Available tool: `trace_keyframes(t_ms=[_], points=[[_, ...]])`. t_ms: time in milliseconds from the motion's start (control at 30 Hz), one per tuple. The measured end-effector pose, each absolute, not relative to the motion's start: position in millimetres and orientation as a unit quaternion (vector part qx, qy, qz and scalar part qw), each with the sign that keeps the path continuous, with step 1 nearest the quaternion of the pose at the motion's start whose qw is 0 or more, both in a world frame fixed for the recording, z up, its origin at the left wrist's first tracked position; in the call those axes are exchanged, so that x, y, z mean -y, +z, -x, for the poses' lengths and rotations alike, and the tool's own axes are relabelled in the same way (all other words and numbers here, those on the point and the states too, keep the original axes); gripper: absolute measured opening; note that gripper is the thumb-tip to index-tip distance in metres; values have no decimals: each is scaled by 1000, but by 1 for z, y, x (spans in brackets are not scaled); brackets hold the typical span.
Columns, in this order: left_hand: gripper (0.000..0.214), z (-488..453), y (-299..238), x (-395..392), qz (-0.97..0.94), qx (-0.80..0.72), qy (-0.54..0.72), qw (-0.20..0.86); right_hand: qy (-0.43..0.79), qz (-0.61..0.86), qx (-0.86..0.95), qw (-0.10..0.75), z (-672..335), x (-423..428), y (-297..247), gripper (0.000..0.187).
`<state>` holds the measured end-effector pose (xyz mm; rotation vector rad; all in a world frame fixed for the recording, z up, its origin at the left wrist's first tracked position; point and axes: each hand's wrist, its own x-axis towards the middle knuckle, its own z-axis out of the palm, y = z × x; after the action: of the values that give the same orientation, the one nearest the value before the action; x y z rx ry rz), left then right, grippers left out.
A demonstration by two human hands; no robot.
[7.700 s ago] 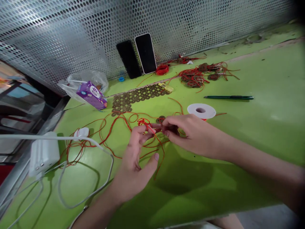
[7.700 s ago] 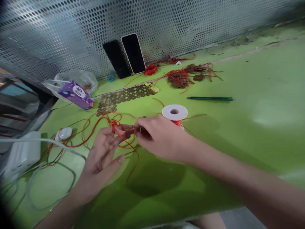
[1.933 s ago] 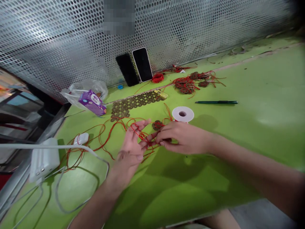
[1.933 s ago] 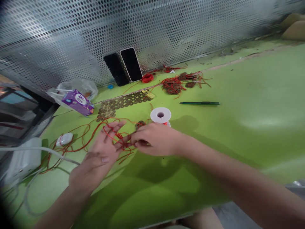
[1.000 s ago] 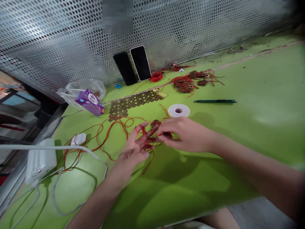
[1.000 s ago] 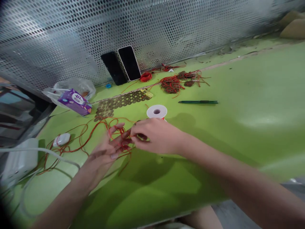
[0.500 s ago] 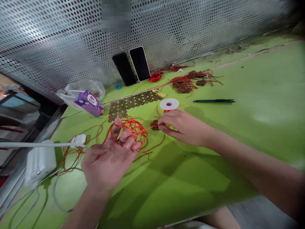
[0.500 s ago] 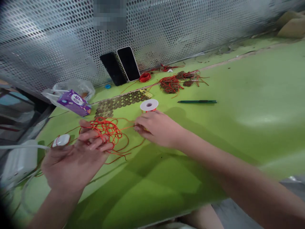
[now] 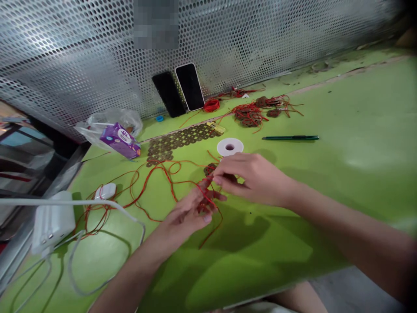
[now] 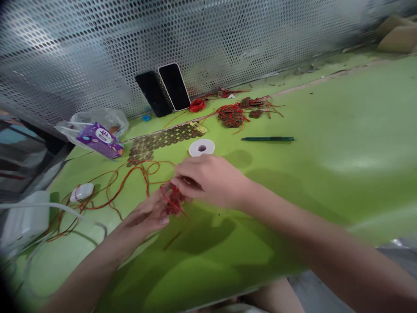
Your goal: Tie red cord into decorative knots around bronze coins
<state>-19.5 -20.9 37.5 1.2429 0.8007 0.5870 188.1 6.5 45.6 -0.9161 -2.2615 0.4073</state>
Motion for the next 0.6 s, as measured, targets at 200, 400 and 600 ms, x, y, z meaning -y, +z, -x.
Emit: trace_keyframes(t_ms=[200,400,600], points=[[52,15,46,25,-352,-229,368,830,153,371,832,382,-179,1,39,18],[36,15,51,30,-262,-162,421,853,172,328,791,487,-166,0,33,20],[40,18,50,30,-273,-145,430,848,230,326,789,468,-170,-7,29,22]])
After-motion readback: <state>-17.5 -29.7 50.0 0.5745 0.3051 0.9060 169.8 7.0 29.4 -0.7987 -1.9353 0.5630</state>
